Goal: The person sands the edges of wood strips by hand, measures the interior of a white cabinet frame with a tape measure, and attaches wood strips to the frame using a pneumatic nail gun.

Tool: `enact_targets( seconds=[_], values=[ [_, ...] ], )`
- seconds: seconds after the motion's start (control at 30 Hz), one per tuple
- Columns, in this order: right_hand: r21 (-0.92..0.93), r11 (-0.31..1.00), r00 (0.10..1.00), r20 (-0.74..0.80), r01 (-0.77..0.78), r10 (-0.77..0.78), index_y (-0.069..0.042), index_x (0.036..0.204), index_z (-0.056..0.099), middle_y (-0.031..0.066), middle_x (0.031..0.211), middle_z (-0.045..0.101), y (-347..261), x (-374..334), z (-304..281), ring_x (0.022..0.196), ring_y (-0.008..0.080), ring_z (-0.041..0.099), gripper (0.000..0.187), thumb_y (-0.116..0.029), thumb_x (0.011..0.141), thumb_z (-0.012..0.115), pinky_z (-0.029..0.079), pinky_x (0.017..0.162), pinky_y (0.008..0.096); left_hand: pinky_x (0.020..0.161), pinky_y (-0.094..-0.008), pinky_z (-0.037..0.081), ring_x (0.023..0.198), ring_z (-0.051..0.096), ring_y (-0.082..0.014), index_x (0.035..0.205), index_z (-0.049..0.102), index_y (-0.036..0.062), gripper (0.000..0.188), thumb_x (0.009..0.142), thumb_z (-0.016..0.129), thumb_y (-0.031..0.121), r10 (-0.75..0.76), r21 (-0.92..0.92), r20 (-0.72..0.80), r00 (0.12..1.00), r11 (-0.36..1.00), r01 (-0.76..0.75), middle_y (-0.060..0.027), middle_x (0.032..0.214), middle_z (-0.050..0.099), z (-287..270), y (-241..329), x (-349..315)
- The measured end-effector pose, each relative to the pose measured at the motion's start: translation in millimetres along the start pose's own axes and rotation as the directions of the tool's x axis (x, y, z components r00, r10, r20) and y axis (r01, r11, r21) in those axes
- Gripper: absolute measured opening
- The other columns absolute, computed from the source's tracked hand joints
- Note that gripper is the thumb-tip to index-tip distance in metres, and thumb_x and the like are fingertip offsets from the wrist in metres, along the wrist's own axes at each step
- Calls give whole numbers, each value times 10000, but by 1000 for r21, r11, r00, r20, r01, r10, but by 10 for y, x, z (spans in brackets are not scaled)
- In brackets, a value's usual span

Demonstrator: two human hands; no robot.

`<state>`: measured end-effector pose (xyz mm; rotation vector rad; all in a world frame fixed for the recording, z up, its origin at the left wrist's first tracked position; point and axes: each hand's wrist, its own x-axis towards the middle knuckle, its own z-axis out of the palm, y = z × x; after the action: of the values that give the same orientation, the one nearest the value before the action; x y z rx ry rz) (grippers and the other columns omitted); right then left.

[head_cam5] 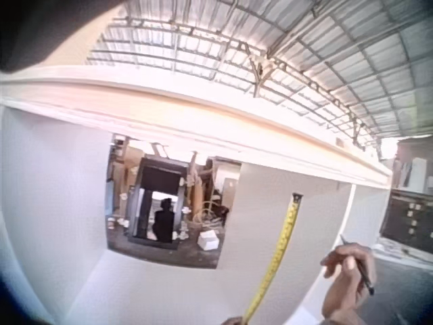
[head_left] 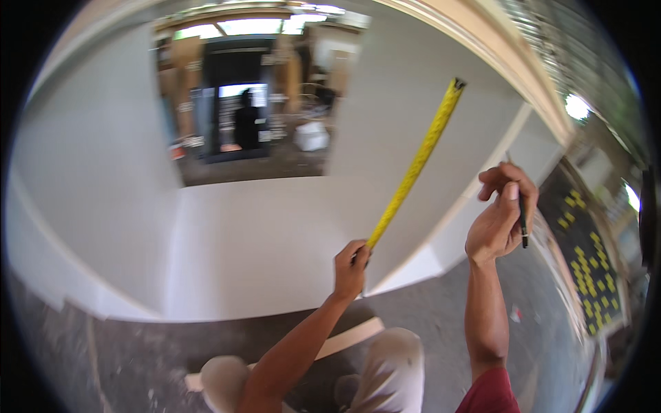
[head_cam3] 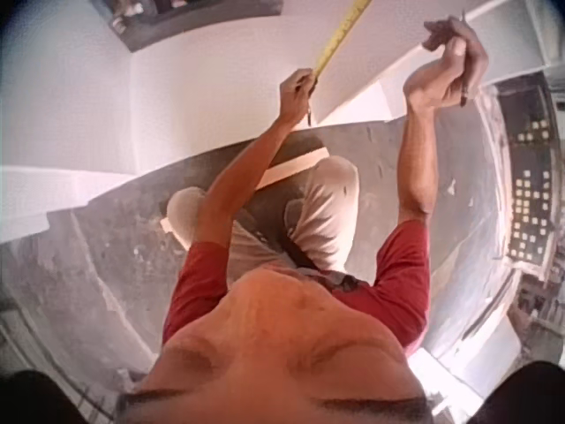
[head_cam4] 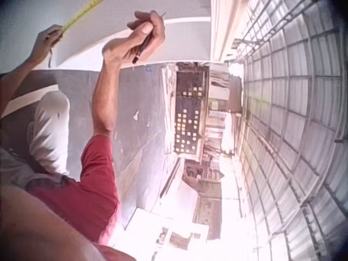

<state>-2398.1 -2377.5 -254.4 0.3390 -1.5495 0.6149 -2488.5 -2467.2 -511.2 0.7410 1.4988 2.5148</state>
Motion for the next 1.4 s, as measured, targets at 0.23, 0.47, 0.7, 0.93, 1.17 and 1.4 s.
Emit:
enact_targets(
  seconds=[0.23,0.47,0.7,0.93,1.17,1.4],
  values=[
    [407,690,798,387,-598,463,-29,1188,639,48,892,640,-387,-484,1786,661,64,519,239,-193,1032,561,415,582,224,617,-228,408,701,461,-52,1022,629,2,142,1031,558,125,343,407,-176,923,879,-249,20,800,547,-1563,1437,453],
    [584,677,834,545,-449,83,-9,1033,633,76,771,618,-1208,-835,3310,590,101,569,243,-190,918,748,460,536,256,594,-202,435,694,534,-38,1010,660,28,195,1044,546,183,339,435,-598,727,898,-61,2,833,634,-3090,1791,-502],
    [513,755,744,666,-409,-50,29,952,662,117,720,651,-1893,-856,4206,559,202,582,267,-210,892,763,477,563,344,575,-221,416,679,500,-44,999,650,33,213,1057,519,191,483,518,-717,503,852,-79,-1,828,615,-3560,1902,-595],
    [589,746,775,612,-312,-159,32,720,577,210,625,588,-2297,-756,4590,559,372,578,255,-93,932,643,466,572,440,551,-221,373,643,454,-39,991,659,11,194,1045,532,147,542,559,-750,380,826,-76,5,784,596,-3694,2112,-546],
    [647,731,822,525,-217,-221,44,740,628,173,540,556,-2365,-596,4773,443,249,577,282,-130,961,637,441,487,374,542,-230,372,621,452,-45,1013,693,-39,219,1021,570,142,576,581,-785,228,812,-53,-7,737,602,-3598,2379,-486],
    [608,754,679,665,-249,-312,60,897,723,118,617,675,-2305,-428,4794,528,169,687,322,-212,1004,587,526,513,295,526,-251,374,588,448,-56,968,704,-75,250,996,587,144,530,540,-830,176,841,14,-4,664,574,-3533,2457,-483]
  ],
)
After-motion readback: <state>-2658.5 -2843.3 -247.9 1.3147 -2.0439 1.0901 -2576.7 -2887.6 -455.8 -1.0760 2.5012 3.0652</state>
